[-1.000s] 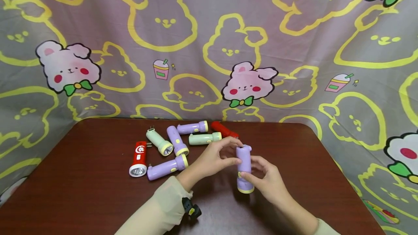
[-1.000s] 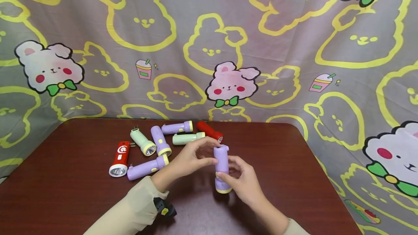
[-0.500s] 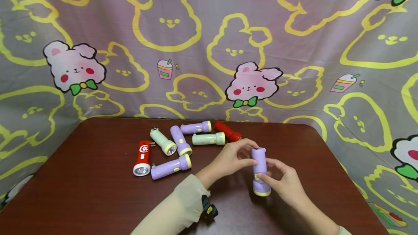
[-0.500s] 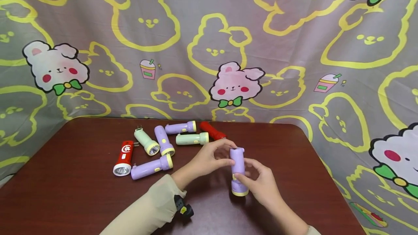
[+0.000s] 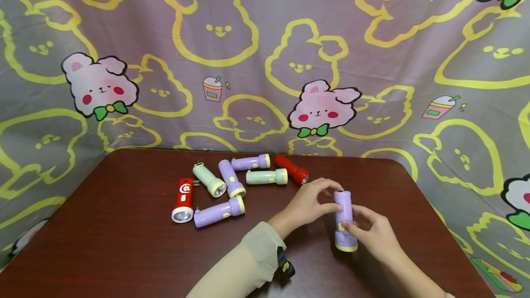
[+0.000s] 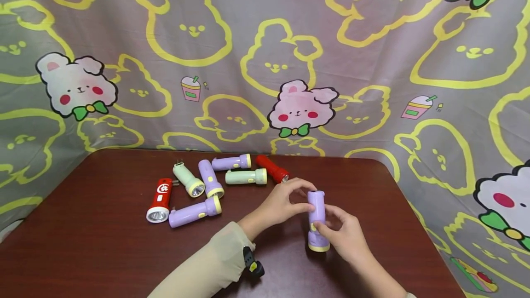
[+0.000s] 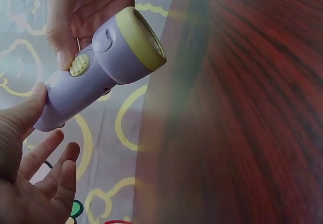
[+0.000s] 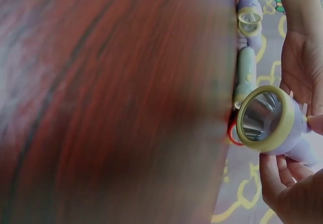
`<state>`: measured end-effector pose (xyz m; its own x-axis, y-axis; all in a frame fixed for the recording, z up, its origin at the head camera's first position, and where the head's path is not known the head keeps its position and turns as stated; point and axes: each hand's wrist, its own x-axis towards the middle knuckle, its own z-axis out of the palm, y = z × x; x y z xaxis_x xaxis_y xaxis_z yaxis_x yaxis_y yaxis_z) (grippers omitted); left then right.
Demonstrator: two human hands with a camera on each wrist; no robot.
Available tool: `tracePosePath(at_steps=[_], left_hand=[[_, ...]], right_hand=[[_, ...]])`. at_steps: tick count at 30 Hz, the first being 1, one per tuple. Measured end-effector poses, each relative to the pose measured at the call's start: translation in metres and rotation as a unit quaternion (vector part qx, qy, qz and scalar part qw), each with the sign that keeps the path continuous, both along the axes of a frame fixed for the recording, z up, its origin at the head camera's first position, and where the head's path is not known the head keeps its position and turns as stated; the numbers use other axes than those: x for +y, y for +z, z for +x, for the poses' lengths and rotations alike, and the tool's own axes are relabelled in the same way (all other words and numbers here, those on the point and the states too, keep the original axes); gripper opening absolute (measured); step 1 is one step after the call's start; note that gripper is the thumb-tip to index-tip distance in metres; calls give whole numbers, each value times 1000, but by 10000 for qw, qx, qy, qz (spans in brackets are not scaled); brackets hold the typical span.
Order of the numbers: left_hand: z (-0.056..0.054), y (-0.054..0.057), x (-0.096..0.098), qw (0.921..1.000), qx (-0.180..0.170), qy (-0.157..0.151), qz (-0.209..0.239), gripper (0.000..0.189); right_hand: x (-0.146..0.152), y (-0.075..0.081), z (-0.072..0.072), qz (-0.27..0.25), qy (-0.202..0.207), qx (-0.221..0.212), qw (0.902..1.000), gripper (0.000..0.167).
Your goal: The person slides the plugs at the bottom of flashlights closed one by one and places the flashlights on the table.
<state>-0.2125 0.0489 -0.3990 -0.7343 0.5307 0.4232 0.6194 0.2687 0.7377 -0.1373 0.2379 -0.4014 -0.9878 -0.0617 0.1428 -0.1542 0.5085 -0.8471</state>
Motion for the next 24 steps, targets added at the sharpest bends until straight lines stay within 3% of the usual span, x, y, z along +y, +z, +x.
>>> tracePosePath(at_steps=[5, 11, 19, 24], left_hand=[[1, -1, 5, 9993, 37, 183, -339, 37], [3, -4, 12, 9980, -311, 271, -473, 36], [2, -10, 21, 9954, -249, 536, -753, 35], [0, -12, 25, 9947, -442, 609, -702, 33]], right_hand=[[7, -3, 0, 5, 113, 6, 9999, 41], [17, -11, -2, -28, 348, -7, 9994, 42], [25, -11, -5, -112, 432, -552, 9975, 47], [28, -10, -7, -191, 585, -723, 9955, 50]])
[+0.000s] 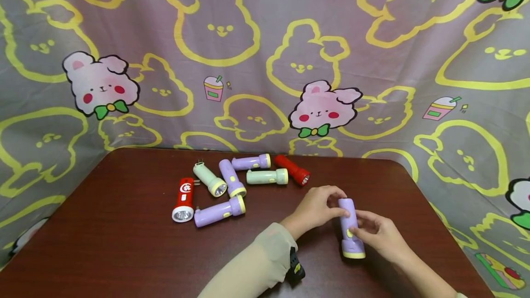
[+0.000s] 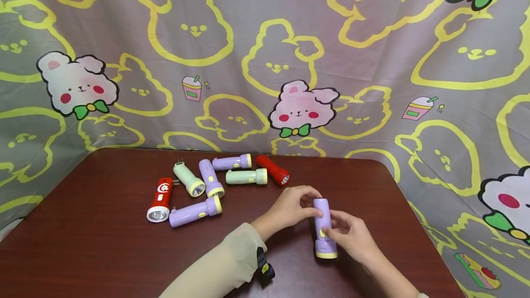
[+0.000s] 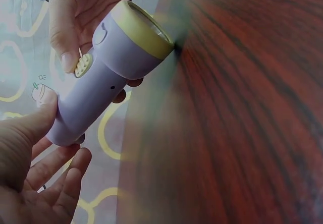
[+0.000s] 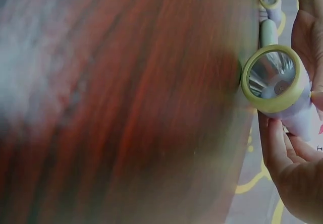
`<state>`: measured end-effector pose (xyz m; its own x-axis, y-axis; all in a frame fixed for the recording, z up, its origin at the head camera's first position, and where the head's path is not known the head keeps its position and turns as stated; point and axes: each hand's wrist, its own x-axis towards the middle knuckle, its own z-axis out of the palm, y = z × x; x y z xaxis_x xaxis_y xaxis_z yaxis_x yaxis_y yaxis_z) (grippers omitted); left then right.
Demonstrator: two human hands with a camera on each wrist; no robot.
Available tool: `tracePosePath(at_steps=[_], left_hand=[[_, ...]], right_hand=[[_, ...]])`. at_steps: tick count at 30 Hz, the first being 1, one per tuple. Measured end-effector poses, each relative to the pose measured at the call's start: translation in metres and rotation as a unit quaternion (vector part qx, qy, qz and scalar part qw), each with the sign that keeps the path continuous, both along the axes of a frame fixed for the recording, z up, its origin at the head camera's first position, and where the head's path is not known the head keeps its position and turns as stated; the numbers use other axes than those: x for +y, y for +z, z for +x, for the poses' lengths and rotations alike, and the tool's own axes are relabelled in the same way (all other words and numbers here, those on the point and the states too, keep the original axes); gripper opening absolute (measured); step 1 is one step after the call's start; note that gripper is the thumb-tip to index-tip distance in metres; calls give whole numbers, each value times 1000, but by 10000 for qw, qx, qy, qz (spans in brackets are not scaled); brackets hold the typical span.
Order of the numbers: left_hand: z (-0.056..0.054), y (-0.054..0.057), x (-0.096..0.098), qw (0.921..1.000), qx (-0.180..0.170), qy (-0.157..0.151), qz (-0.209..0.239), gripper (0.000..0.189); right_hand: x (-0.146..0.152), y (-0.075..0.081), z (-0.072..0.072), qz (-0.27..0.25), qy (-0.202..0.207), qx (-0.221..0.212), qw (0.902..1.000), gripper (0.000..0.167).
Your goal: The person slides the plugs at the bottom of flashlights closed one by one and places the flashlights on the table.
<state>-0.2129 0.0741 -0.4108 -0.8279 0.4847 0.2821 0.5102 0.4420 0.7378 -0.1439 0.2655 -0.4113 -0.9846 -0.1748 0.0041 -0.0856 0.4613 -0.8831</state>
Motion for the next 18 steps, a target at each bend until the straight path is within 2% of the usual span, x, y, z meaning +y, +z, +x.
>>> tracePosePath(at_steps=[11, 18], left_hand=[[-4, -5, 5, 9993, -346, 101, 30, 29], [-4, -7, 8, 9972, -670, 306, 131, 29]], right_hand=[[6, -4, -5, -226, 339, -442, 9982, 56], [13, -7, -10, -159, 535, -485, 9973, 57]])
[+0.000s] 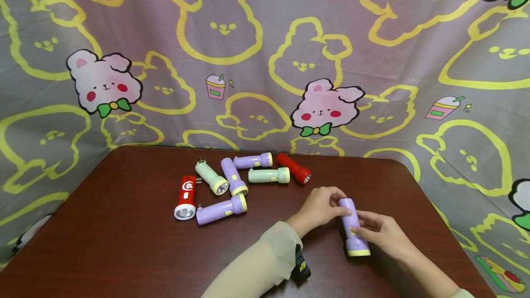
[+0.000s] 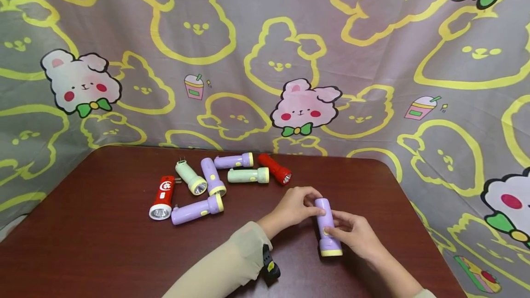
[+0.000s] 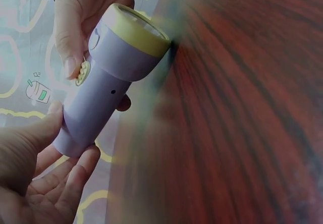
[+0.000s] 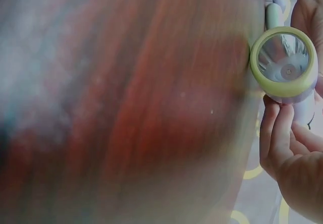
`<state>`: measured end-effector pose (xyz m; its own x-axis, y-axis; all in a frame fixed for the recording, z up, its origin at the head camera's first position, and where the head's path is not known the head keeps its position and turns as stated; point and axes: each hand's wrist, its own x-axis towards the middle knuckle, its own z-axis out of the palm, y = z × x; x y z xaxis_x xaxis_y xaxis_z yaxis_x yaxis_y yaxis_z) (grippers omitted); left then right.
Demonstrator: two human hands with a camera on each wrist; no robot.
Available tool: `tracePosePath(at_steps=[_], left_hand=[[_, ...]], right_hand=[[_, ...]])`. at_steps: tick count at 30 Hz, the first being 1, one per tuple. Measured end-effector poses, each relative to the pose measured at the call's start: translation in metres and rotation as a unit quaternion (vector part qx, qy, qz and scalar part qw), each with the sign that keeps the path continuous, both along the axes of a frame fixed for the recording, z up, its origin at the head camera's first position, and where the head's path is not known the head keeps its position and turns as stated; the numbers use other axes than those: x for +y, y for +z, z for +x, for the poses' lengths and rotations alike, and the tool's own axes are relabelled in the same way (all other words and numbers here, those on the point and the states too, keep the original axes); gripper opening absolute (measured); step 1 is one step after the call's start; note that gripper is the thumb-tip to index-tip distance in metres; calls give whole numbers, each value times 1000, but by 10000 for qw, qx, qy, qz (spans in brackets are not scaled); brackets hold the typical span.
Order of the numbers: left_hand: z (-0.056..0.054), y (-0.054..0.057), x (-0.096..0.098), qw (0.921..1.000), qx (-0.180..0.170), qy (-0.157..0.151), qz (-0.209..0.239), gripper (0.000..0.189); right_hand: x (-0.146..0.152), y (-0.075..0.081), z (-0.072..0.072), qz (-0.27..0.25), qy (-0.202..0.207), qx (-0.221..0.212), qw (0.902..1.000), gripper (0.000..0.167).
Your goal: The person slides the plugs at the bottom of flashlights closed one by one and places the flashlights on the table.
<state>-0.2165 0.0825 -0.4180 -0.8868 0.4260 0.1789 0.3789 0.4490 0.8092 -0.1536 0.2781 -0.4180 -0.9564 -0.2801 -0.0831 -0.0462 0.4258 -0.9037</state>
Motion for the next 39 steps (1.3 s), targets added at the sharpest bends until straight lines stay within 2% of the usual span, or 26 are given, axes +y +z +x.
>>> tracePosePath(at_steps=[6, 15, 23, 30, 39], left_hand=[[1, -3, 5, 9989, -367, 268, 87, 29], [4, -4, 9, 9980, -598, 206, -68, 32], [1, -8, 8, 9984, -485, 229, -174, 30], [0, -10, 7, 9980, -511, 270, -236, 29], [1, -15, 9, 9981, -416, 296, -340, 28]], right_hand=[[3, 1, -2, 6, -116, -182, 9998, 59], [8, 2, 0, 176, -114, -139, 9997, 58], [9, 2, -2, 201, 84, -134, 9997, 59], [9, 2, -4, 201, 67, 21, 9998, 57], [10, 3, -3, 588, -50, 132, 9982, 52]])
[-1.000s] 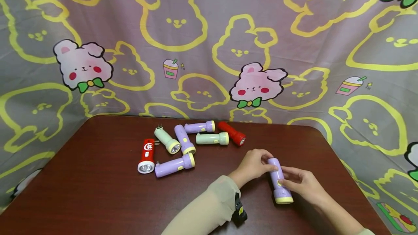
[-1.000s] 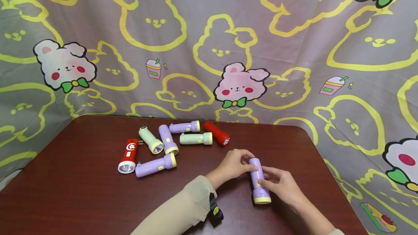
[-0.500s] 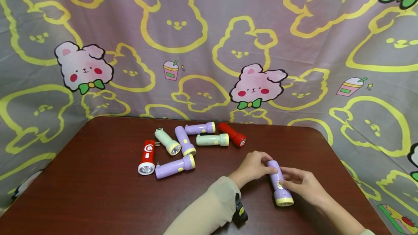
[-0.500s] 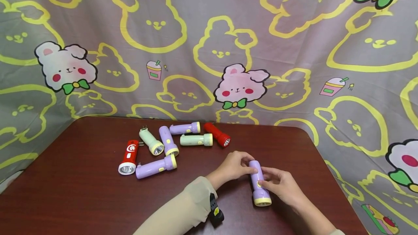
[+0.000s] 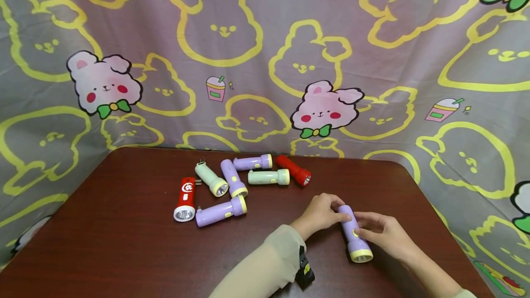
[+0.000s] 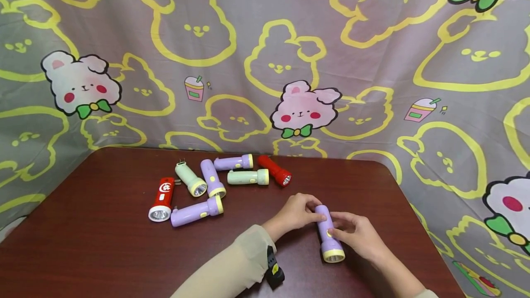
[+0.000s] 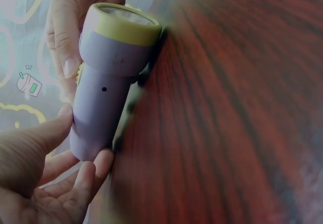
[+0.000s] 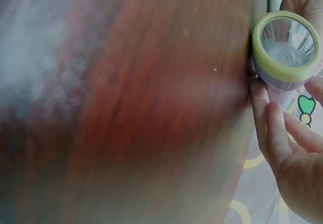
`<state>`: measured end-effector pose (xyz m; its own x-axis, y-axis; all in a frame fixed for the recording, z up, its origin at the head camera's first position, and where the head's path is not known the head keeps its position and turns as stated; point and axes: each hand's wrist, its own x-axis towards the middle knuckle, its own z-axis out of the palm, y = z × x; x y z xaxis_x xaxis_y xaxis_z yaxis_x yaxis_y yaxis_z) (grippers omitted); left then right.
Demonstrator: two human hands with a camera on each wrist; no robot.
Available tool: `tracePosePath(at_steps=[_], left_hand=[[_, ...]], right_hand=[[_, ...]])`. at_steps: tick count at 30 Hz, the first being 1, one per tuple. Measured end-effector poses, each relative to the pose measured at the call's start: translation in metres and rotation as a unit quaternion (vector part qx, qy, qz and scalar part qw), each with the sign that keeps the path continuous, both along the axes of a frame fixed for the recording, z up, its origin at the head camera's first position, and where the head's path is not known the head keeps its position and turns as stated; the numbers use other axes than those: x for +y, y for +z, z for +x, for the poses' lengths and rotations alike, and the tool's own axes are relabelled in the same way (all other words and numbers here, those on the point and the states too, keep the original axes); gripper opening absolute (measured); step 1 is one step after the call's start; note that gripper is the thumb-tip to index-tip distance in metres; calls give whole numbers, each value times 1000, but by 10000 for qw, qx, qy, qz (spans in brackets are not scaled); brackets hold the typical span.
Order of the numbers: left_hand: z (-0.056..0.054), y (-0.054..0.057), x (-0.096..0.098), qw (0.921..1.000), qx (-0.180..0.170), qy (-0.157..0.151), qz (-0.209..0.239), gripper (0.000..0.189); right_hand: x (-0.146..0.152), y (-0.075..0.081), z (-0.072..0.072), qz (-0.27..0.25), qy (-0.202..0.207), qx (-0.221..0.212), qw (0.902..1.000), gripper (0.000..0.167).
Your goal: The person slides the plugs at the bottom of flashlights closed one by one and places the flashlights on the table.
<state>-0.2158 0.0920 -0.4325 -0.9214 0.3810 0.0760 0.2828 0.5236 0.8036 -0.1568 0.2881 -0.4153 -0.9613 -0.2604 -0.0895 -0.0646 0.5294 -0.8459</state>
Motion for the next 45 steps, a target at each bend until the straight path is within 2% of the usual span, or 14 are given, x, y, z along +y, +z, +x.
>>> tracePosePath(at_steps=[7, 12, 18, 22, 31, 37, 45], left_hand=[[-1, -2, 3, 10000, -23, 37, 2, 29], [0, -1, 4, 10000, -16, 37, -23, 29], [1, -1, 4, 9999, 72, -39, -101, 28], [2, -1, 3, 9999, 45, -82, -52, 27], [-3, 4, -11, 9998, -106, -147, 7, 30], [-13, 8, -35, 9997, 145, -169, 43, 28], [-31, 13, -70, 9950, 969, -10, -228, 23]], right_hand=[[3, 0, 0, -261, 195, -89, 9994, 52], [5, 2, 1, -204, 309, -102, 9993, 52], [5, 2, 1, 186, 644, 318, 9972, 55], [6, 1, 2, 161, 901, 593, 9940, 55], [7, 1, 1, 262, 960, 694, 9926, 52], [8, -1, 1, 209, 942, 754, 9925, 51], [7, 0, 0, 220, 920, 555, 9940, 53]])
